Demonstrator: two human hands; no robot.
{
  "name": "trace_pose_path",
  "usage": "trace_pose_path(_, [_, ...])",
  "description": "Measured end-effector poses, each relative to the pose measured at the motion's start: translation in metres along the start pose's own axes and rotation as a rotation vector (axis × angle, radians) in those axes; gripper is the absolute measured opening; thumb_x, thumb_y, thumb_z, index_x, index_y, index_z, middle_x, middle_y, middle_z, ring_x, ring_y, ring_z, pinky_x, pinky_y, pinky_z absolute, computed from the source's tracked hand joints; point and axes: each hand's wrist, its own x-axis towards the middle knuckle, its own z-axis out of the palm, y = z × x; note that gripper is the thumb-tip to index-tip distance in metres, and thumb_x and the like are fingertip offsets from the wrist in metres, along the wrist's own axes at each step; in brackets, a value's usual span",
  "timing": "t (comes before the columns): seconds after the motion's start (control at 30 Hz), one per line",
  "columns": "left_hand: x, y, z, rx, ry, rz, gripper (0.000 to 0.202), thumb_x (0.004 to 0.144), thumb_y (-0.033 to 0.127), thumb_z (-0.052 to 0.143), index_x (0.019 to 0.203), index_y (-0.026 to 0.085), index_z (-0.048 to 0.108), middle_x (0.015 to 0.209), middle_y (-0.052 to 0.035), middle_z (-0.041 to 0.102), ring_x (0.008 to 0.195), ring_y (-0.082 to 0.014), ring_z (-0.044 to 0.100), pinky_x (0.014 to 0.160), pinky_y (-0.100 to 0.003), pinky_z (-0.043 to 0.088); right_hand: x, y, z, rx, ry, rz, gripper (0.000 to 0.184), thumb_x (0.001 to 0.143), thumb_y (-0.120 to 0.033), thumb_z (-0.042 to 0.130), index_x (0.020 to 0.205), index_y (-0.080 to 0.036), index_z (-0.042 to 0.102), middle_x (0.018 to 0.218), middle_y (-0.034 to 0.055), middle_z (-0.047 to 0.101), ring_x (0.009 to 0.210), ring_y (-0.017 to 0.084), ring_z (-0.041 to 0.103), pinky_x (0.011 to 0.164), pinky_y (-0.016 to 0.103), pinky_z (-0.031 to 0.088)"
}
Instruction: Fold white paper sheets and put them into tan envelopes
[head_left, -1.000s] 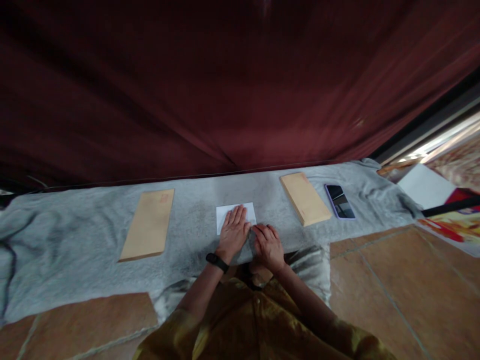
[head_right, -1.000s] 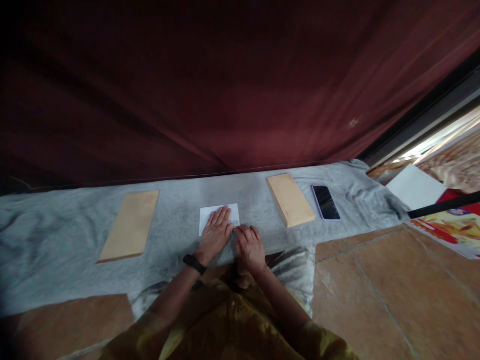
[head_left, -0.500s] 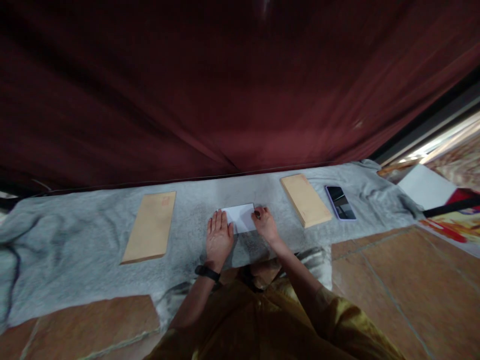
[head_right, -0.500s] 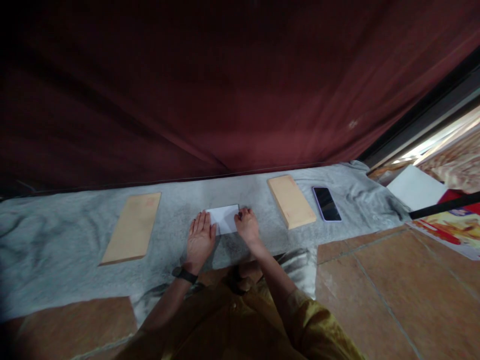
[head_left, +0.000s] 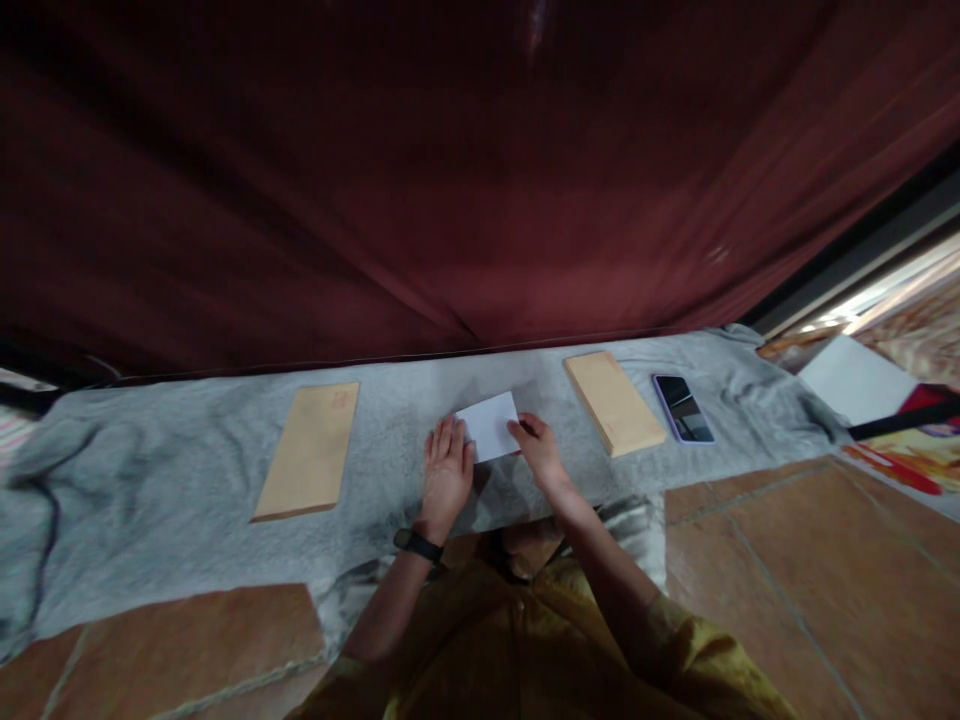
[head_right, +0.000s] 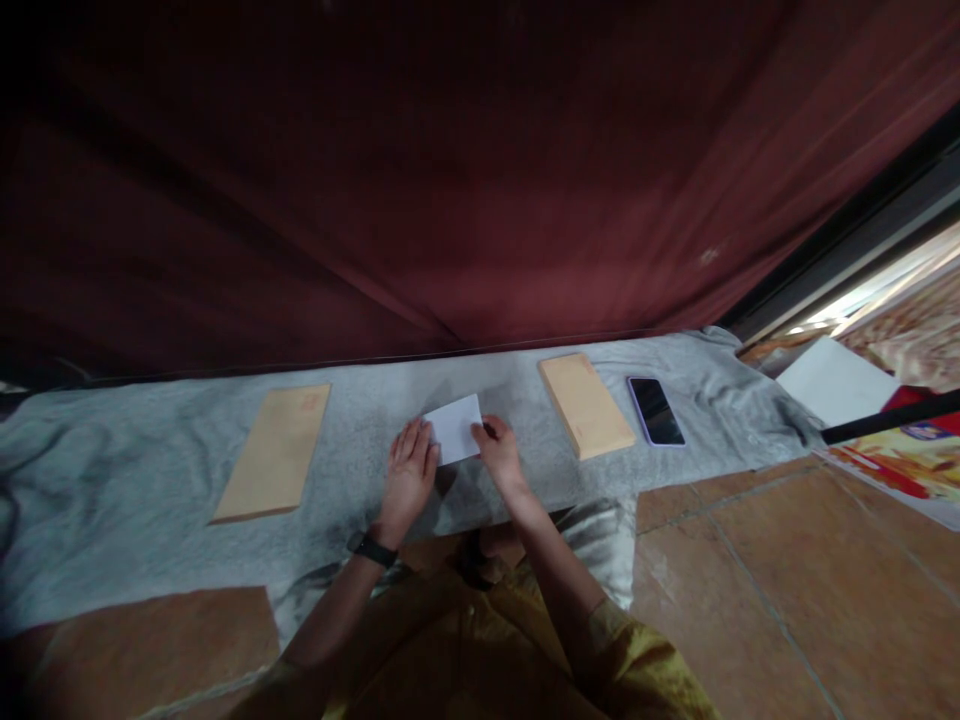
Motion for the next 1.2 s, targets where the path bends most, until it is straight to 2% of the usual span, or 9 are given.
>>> trace_pose_path(0.2, [0.007,0.008,-0.007,-0.111,0.034,-0.017,0.050,0.103,0.036,0.036,0.147,0.015,0.047,0.158,-0.0164,0.042,0.149,-0.0294,0.034,0.122,-0.054,0.029,-0.007,-0.026,-0.009,0.103,0.087,-0.064,0.029,0.079,-0.047,0.059,0.090,-0.021,0.063,0.071,-0.0011,0.062,0.062,0.017,0.058,0.048,0.025,0.050])
trace_pose_path(0.3, [0.010,0.013,-0.013,-0.203,0.065,-0.039,0.051,0.103,0.039,0.037,0.146,0.016,0.048,0.158,-0.0154,0.042,0.149,-0.0281,0.034,0.123,-0.050,0.031,-0.016,-0.035,-0.014,-0.014,0.172,-0.180,0.030,0.088,-0.045,0.054,0.099,-0.019,0.064,0.077,0.0013,0.064,0.067,0.018,0.060,0.054,0.026,0.051])
trace_pose_path(0.4, [0.014,0.024,-0.020,-0.367,0.068,-0.094,0.051,0.102,0.044,0.038,0.144,0.018,0.051,0.157,-0.0132,0.044,0.148,-0.0267,0.037,0.123,-0.048,0.031,-0.029,-0.043,-0.014,-0.247,0.214,-0.395,0.030,0.096,-0.038,0.047,0.109,-0.019,0.066,0.090,0.0056,0.068,0.076,0.018,0.063,0.068,0.029,0.054])
trace_pose_path(0.5, [0.017,0.041,-0.029,-0.662,0.029,-0.200,0.053,0.102,0.051,0.035,0.142,0.020,0.053,0.153,-0.0109,0.050,0.143,-0.0245,0.044,0.120,-0.044,0.036,-0.045,-0.045,-0.006,-0.461,0.129,-0.604,0.032,0.100,-0.030,0.042,0.118,-0.021,0.068,0.106,0.0091,0.069,0.094,0.021,0.066,0.086,0.033,0.055])
trace_pose_path(0.6, [0.018,0.053,-0.038,-1.003,-0.026,-0.310,0.056,0.101,0.057,0.033,0.134,0.019,0.059,0.143,-0.0120,0.060,0.130,-0.0241,0.057,0.107,-0.038,0.049,-0.057,-0.041,0.007,-0.595,0.004,-0.730,0.038,0.099,-0.022,0.043,0.129,-0.023,0.065,0.118,0.0099,0.068,0.110,0.022,0.064,0.099,0.035,0.053])
trace_pose_path(0.77, [0.016,0.050,-0.041,-1.110,0.000,-0.444,0.041,0.087,0.053,0.063,0.107,0.018,0.068,0.114,-0.0095,0.073,0.106,-0.0234,0.067,0.097,-0.036,0.051,-0.064,-0.028,0.020,-0.694,-0.079,-0.749,0.043,0.096,-0.018,0.048,0.136,-0.024,0.062,0.126,0.0104,0.066,0.117,0.022,0.063,0.103,0.037,0.054])
trace_pose_path(0.93, [0.016,0.035,-0.031,-1.150,0.063,-0.533,0.034,0.086,0.047,0.062,0.102,0.018,0.068,0.108,-0.0079,0.073,0.098,-0.0206,0.067,0.094,-0.035,0.051,-0.062,-0.022,0.018,-0.655,-0.139,-0.764,0.043,0.098,-0.021,0.049,0.140,-0.025,0.058,0.132,0.0090,0.064,0.124,0.021,0.060,0.108,0.036,0.051])
trace_pose_path(1.07, [0.023,0.024,-0.029,-1.204,0.067,-0.569,0.038,0.080,0.047,0.067,0.104,0.017,0.069,0.104,-0.0081,0.075,0.092,-0.0208,0.069,0.087,-0.035,0.053,-0.056,-0.016,0.010,-0.628,-0.024,-0.696,0.043,0.099,-0.023,0.047,0.142,-0.023,0.055,0.141,0.0115,0.057,0.132,0.024,0.053,0.113,0.044,0.046])
trace_pose_path(1.2, [0.029,0.008,-0.030,-1.308,0.044,-0.732,0.041,0.067,0.044,0.077,0.096,0.017,0.069,0.085,-0.0048,0.074,0.081,-0.0224,0.070,0.078,-0.037,0.054,-0.039,-0.002,-0.002,-0.480,0.163,-0.556,0.046,0.098,-0.028,0.048,0.144,-0.022,0.050,0.147,0.0132,0.050,0.137,0.026,0.047,0.114,0.048,0.042])
